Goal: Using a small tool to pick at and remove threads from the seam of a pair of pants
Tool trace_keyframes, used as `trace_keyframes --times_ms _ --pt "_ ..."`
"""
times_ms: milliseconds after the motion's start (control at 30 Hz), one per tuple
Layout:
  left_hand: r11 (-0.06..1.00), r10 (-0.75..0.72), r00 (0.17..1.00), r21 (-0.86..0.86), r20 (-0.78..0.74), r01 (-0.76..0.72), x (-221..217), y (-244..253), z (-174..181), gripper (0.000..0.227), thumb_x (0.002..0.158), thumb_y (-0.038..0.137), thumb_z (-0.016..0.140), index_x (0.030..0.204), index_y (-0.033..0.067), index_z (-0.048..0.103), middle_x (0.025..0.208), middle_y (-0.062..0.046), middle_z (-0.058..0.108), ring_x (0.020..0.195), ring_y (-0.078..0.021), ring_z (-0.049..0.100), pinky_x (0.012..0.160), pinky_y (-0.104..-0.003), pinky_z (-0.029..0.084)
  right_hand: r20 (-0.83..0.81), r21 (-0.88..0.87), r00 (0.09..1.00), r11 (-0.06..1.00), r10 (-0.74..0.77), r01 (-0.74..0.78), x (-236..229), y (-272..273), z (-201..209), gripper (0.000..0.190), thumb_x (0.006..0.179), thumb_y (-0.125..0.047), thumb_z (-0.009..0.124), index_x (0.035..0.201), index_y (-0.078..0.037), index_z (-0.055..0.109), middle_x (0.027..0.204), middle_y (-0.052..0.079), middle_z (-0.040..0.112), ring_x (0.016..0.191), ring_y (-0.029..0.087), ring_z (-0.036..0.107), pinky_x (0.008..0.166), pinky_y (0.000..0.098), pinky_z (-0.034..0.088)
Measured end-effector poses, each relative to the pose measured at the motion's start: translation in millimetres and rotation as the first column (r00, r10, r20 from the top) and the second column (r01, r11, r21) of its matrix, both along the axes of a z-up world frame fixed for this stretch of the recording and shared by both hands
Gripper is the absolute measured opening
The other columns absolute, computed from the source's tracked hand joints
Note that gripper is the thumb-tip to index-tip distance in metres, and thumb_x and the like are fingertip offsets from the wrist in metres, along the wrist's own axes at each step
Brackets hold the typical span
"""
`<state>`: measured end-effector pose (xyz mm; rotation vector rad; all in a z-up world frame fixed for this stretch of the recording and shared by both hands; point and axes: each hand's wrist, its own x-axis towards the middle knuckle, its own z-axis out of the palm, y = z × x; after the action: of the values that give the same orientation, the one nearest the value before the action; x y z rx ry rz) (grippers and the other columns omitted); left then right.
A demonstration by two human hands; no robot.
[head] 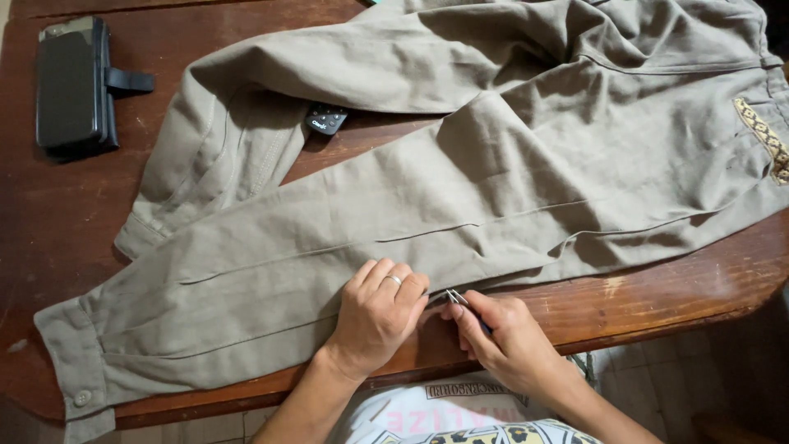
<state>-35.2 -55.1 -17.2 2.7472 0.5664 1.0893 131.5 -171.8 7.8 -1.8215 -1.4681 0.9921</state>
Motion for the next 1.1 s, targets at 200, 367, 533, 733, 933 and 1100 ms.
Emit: trace_keyframes --times_ms 200,367,533,733,933,1100 --pt "1.000 -0.022 1.000 -0.022 -0.010 0.022 -1.6 0.3 0.5 0.030 0.079 0.005 0.084 0.086 0.0095 0.054 0.073 -0.004 0.048 0.065 -0.0241 0.045 0.060 -0.036 0.036 0.055 0.003 0.998 0.999 0.035 -0.036 1.5 2.6 -3.8 0.024 0.098 -0.027 0.051 0.089 -0.013 0.068 0.056 -0.004 0.066 0.044 0.011 0.058 0.050 0.0273 0.049" --pt "1.000 -0.016 1.000 -0.025 -0.007 0.016 -1.9 -0.1 1.1 0.033 0.079 0.008 0.086 0.085 0.0100 0.053 0.073 -0.004 0.047 0.064 -0.0232 0.043 0.059 -0.035 0.036 0.041 0.005 0.999 1.000 0.020 -0.020 0.1 2.5 -3.4 0.025 0.098 -0.026 0.050 0.088 -0.012 0.068 0.056 -0.003 0.066 0.044 0.010 0.057 0.048 0.0266 0.049" --pt "1.000 -0.010 1.000 -0.029 -0.005 0.010 -1.9 -0.2 -0.2 0.033 0.080 0.009 0.086 0.085 0.0107 0.053 0.073 -0.004 0.048 0.065 -0.0233 0.044 0.060 -0.035 0.037 0.026 -0.006 1.000 1.000 0.011 -0.011 -0.4 3.0 -3.4 0.027 0.099 -0.027 0.050 0.087 -0.012 0.069 0.055 -0.003 0.066 0.043 0.010 0.056 0.047 0.0265 0.048" --pt "0.999 -0.026 1.000 -0.025 0.007 0.026 -1.9 0.3 1.2 0.031 0.081 0.008 0.085 0.087 0.0090 0.055 0.074 -0.004 0.049 0.065 -0.0241 0.044 0.059 -0.036 0.037 0.009 0.019 1.000 1.000 0.008 -0.008 -1.2 4.4 -3.8 0.027 0.099 -0.027 0.050 0.087 -0.012 0.069 0.054 -0.002 0.064 0.042 0.010 0.055 0.044 0.0257 0.048" --pt "1.000 -0.024 1.000 -0.012 -0.004 0.024 -1.5 -0.1 0.8 0.032 0.080 0.011 0.087 0.095 0.0085 0.059 0.076 -0.004 0.051 0.066 -0.0230 0.045 0.060 -0.035 0.038 0.024 -0.018 1.000 1.000 0.009 -0.008 0.1 3.3 -6.6 0.026 0.098 -0.027 0.050 0.088 -0.013 0.069 0.055 -0.003 0.065 0.043 0.010 0.057 0.047 0.0258 0.049" --pt "0.999 -0.032 0.999 0.011 -0.010 0.032 -1.2 -0.1 1.3 0.029 0.081 0.008 0.085 0.096 0.0085 0.059 0.073 -0.003 0.047 0.064 -0.0226 0.044 0.059 -0.035 0.037 0.036 -0.017 0.999 1.000 0.015 -0.014 0.0 3.5 -6.4 0.026 0.098 -0.028 0.050 0.087 -0.013 0.069 0.055 -0.003 0.065 0.045 0.010 0.058 0.049 0.0267 0.049"
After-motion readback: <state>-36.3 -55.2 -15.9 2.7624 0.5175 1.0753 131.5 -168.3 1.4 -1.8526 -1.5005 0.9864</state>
